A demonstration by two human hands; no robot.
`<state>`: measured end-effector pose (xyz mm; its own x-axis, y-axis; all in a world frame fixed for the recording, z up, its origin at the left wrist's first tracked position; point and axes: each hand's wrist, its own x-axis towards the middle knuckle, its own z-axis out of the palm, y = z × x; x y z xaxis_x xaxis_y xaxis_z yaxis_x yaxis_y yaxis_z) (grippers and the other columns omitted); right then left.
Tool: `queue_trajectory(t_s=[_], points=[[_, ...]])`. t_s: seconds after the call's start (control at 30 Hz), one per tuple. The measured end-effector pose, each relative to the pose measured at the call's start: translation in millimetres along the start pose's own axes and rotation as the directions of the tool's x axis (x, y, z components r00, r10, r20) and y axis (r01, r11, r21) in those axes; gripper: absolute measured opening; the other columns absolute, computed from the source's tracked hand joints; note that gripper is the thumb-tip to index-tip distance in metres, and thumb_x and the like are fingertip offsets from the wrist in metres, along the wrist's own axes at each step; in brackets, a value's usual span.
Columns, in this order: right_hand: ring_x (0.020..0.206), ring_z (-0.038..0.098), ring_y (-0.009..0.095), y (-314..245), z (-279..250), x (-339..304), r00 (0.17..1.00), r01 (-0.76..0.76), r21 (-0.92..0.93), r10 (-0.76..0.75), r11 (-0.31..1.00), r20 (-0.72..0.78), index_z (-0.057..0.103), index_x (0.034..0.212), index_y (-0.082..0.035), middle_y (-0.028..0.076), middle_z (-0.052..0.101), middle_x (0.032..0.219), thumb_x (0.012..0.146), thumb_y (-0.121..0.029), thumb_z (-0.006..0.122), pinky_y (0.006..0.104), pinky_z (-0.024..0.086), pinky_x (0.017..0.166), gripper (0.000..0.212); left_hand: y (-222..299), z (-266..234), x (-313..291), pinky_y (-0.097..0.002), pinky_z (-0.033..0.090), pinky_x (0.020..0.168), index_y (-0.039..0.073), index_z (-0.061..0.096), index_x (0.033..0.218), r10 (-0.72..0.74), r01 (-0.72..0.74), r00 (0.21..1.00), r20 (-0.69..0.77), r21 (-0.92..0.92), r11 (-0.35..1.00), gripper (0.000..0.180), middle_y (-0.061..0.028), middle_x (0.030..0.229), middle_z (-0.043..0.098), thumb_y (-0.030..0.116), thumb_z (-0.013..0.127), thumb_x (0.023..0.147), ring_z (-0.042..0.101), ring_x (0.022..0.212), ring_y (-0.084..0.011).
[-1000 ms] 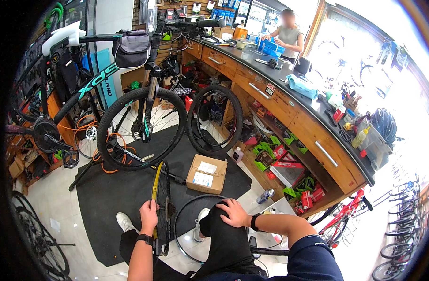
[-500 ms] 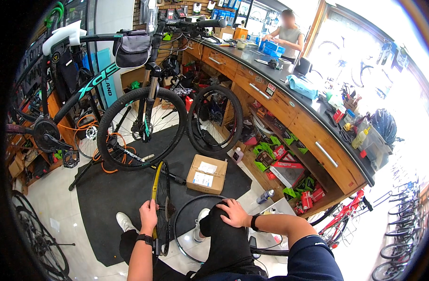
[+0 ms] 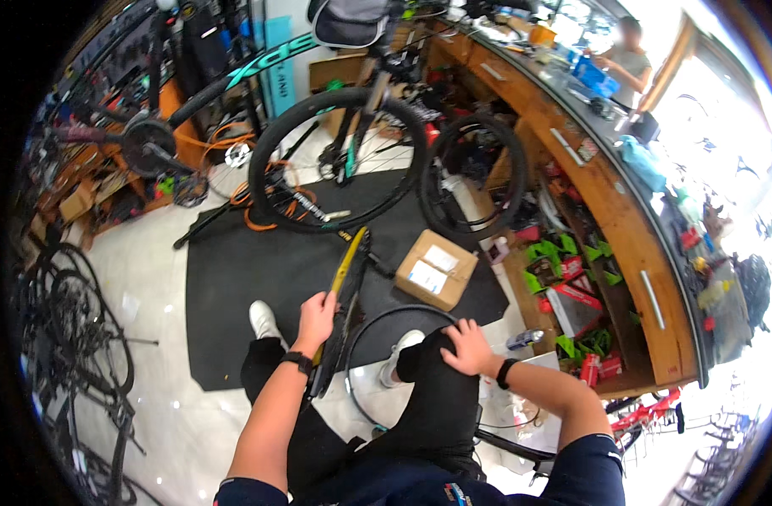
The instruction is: The person sits on the floor and installs a tire onto a bicycle wheel rim by hand, first fitting one side of the tire, then inserting the inner tube, and finally seating the other side of the tire onto the rim.
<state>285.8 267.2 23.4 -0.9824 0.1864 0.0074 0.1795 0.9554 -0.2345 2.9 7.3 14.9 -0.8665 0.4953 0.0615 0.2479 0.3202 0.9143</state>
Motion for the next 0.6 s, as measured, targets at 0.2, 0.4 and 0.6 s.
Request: queue_trajectory(t_s=[0.2, 0.4, 0.6], points=[[0.115, 0.061, 0.041, 19, -31, 145, 0.814, 0.030, 0.015, -0.034, 0.999, 0.579, 0.055, 0.131, 0.000, 0.029, 0.063, 0.121, 0.086, -0.044, 0.063, 0.0466, 0.048, 0.097, 0.063, -6, -13, -10, -0.0341, 0.051, 0.067, -0.007, 0.066, 0.086, -0.042, 0.042, 0.999, -0.002, 0.002, 0.999, 0.041, -0.0155, 0.076, 0.070, 0.029, 0.054, 0.101, 0.069, 0.071, -0.0226], [0.120, 0.057, 0.042, -15, -74, 311, 0.989, -0.024, 0.158, 0.001, 0.987, 0.145, 0.044, 0.144, -0.008, 0.027, 0.060, 0.128, 0.087, -0.014, 0.052, 0.0484, 0.047, 0.100, 0.058, -20, -10, -21, -0.0334, 0.052, 0.069, -0.006, 0.068, 0.086, -0.057, 0.057, 0.998, -0.021, -0.001, 0.998, 0.040, -0.0157, 0.078, 0.072, 0.028, 0.053, 0.101, 0.070, 0.073, -0.0216], [0.121, 0.059, 0.038, -75, -73, 412, 0.980, -0.104, 0.144, 0.076, 0.984, 0.185, 0.037, 0.151, -0.012, 0.023, 0.059, 0.133, 0.092, -0.005, 0.045, 0.0497, 0.050, 0.097, 0.060, -20, -8, -31, -0.0332, 0.052, 0.070, -0.008, 0.065, 0.085, -0.110, 0.109, 0.994, -0.009, -0.065, 0.992, 0.037, -0.0154, 0.079, 0.071, 0.024, 0.053, 0.101, 0.069, 0.075, -0.0201]])
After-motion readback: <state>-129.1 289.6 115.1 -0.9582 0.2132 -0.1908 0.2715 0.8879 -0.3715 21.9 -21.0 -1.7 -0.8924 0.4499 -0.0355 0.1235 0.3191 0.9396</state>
